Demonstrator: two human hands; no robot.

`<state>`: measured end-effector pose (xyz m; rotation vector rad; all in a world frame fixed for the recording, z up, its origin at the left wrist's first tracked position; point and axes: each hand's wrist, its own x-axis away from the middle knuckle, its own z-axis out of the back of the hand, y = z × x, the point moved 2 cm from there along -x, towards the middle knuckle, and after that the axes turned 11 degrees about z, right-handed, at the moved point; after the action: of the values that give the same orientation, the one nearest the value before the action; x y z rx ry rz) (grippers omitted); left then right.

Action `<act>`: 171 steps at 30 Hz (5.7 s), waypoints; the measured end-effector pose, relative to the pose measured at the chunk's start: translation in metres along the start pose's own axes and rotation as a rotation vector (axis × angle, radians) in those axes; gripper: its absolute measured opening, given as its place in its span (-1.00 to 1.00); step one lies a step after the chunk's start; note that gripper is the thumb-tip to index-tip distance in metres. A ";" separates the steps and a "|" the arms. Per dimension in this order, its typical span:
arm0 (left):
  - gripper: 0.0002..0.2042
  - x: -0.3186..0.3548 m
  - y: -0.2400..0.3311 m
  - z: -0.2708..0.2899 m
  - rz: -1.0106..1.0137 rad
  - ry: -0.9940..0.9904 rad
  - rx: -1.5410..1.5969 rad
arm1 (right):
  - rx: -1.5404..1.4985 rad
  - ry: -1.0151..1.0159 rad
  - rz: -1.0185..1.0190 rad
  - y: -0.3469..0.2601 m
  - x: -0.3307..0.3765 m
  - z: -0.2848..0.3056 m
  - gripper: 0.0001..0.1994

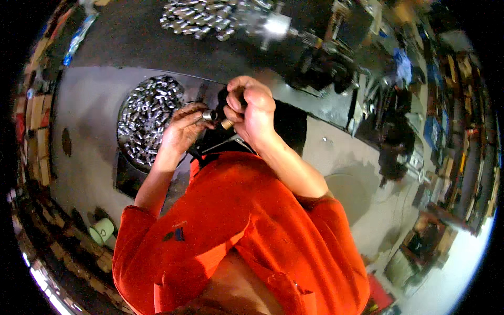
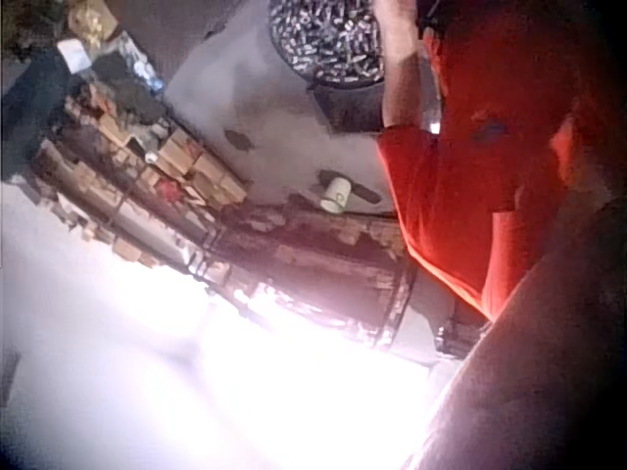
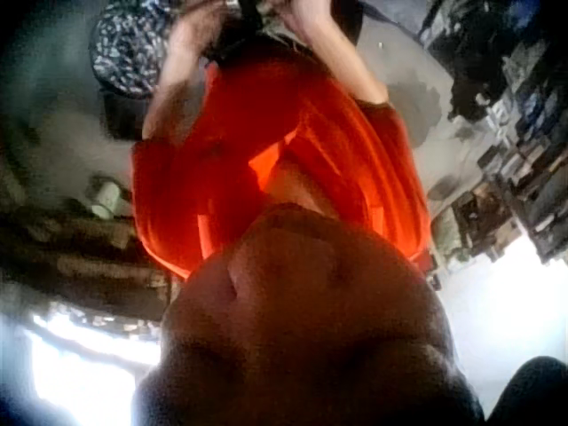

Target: The person repeatedly picks up small metallic cylindrical parts from a rotating tray and inserts them into a brass-colored tool held in the right hand. The person then removes the part and places it on the table, repeating this cycle continuously.

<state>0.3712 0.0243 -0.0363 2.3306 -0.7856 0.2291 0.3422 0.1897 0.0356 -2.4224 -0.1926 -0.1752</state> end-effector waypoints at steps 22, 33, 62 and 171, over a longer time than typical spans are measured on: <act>-0.83 -0.011 0.009 -0.079 -0.261 0.205 -0.612 | -0.155 0.121 0.347 -0.021 -0.014 0.010 -0.86; -0.86 -0.013 0.003 -0.063 -0.252 0.208 -0.608 | -0.179 0.239 0.297 -0.015 -0.019 0.026 -0.89; -0.66 -0.193 0.271 0.032 -0.624 0.915 -1.811 | 0.048 0.259 0.001 -0.001 0.013 0.066 -0.86; -0.80 -0.055 0.078 -0.026 -0.447 0.500 -1.182 | -0.184 0.212 0.028 0.018 0.003 0.054 -0.88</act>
<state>0.2817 0.0206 0.0061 1.1771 -0.0447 0.0884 0.3520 0.2124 -0.0160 -2.5644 -0.0482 -0.4525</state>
